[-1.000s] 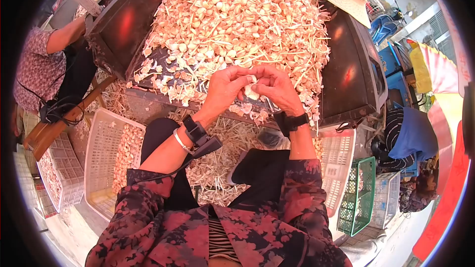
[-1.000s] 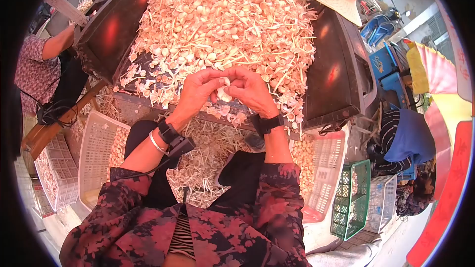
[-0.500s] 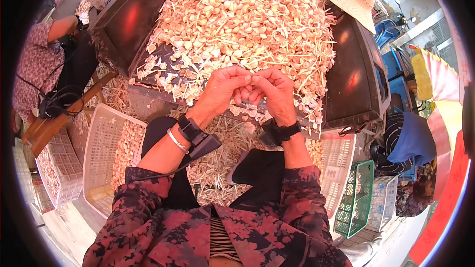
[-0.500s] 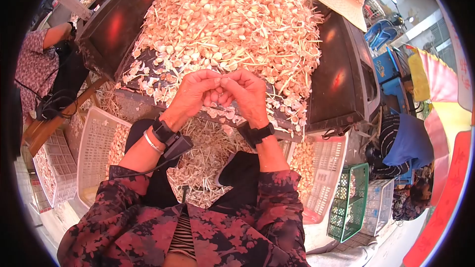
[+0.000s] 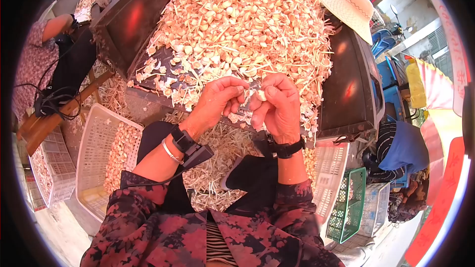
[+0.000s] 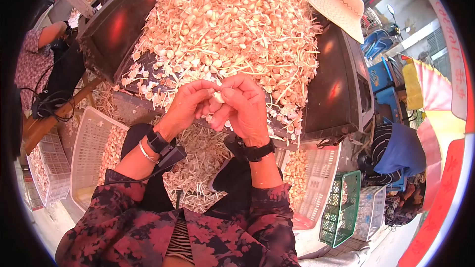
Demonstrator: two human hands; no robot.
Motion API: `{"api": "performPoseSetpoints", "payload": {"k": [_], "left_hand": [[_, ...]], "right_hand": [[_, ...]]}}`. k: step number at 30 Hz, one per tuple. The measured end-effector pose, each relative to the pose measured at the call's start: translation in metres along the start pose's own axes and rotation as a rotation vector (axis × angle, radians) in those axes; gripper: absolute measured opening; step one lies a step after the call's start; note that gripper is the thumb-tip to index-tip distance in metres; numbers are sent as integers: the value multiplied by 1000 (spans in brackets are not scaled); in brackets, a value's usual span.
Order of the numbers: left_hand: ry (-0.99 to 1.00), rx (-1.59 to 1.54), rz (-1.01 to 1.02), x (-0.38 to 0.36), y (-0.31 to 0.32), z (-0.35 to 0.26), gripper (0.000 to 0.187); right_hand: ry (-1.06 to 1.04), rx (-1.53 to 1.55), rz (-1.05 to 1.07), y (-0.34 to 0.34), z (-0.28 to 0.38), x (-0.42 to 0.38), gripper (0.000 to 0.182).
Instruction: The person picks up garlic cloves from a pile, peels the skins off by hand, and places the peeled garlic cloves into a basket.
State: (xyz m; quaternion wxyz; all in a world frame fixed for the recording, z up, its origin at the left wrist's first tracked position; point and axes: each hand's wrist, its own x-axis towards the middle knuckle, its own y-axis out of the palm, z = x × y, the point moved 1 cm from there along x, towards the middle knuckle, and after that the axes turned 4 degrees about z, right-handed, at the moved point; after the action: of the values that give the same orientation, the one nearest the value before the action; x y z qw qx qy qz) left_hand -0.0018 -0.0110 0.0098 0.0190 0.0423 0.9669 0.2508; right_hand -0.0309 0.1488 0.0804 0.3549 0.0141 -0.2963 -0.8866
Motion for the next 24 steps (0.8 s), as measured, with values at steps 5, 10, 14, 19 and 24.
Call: {"api": "performPoseSetpoints", "payload": {"k": [5,10,14,19,24], "left_hand": [[-49,70,-40,3,2,9,18],[-110,90,-44,3,5,12,18],[-102,79,-37,3,3,16,17],[-126,65,-28,4,3,16,16],[-298,75,-38,9,11,24,15]], "right_hand": [[-319,98,722,88,50,-26,15],[-408,315,766,132,53,-42,13],[-353,255,1064,126,63,-34,10],[-420,271,929,136,60,-34,6],[-337,123,670,138,35,-10,4]]}}
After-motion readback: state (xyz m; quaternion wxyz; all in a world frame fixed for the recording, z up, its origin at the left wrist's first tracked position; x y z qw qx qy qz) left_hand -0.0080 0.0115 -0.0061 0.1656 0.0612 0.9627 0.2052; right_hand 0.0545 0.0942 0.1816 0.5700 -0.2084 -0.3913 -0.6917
